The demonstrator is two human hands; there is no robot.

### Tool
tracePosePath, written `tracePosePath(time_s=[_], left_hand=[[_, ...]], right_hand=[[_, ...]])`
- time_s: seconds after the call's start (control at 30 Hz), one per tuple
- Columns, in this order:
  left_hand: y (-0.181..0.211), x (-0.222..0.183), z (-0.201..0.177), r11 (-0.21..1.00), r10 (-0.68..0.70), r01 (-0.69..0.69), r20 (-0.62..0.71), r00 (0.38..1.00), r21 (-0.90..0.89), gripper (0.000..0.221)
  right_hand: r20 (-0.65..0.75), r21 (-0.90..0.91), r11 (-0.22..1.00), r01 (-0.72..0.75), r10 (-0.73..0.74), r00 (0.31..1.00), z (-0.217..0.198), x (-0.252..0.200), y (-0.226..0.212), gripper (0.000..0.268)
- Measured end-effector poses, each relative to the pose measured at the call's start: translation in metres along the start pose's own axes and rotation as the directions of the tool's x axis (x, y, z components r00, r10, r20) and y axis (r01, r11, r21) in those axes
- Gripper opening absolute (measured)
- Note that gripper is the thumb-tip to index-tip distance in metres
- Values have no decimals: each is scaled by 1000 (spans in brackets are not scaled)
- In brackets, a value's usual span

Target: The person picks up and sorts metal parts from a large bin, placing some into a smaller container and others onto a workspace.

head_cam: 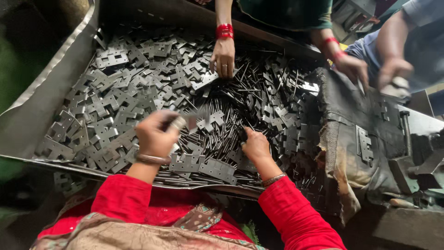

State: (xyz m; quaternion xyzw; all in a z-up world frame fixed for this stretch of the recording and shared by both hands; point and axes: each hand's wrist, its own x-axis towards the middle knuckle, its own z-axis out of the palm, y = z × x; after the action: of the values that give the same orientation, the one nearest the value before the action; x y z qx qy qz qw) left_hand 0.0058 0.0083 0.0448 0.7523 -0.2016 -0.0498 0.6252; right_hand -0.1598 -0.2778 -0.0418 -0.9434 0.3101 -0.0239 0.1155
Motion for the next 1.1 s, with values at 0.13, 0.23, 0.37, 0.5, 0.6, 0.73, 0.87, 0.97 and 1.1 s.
tracePosePath(time_s=[0.13,0.23,0.37,0.5,0.6,0.73,0.87,0.97,1.1], left_hand=[[-17,-12,-30,446,-265,167,48,963,-879,22],[-30,-19,-52,-130,-115,262,277,954,-956,31],[-6,-35,-73,197,-118,329,311,943,-924,65],[-2,-46,-23,204,-241,463,414,878,-863,55],[-20,-63,15,177,-303,564,501,811,-807,42],[-45,-71,31,373,-330,579,479,813,-725,29],[-59,-68,9,339,-553,637,402,730,-692,24],[-59,-68,-5,275,-420,528,394,817,-803,24],[-45,-79,13,123,-416,597,505,756,-793,28]], right_hand=[[-47,-148,988,34,-41,998,14,4,-1,39],[-75,-163,986,44,-56,996,6,14,7,30],[60,166,985,-38,29,998,-42,6,21,38],[-68,366,914,176,-163,984,-46,-2,22,33],[-157,108,990,95,-77,985,9,1,10,47],[-169,-220,951,217,-256,952,52,12,19,31],[-123,-245,941,234,-270,955,32,18,12,20],[109,-177,982,62,-43,993,-26,10,0,31],[297,508,847,-158,0,955,-92,-36,-12,29]])
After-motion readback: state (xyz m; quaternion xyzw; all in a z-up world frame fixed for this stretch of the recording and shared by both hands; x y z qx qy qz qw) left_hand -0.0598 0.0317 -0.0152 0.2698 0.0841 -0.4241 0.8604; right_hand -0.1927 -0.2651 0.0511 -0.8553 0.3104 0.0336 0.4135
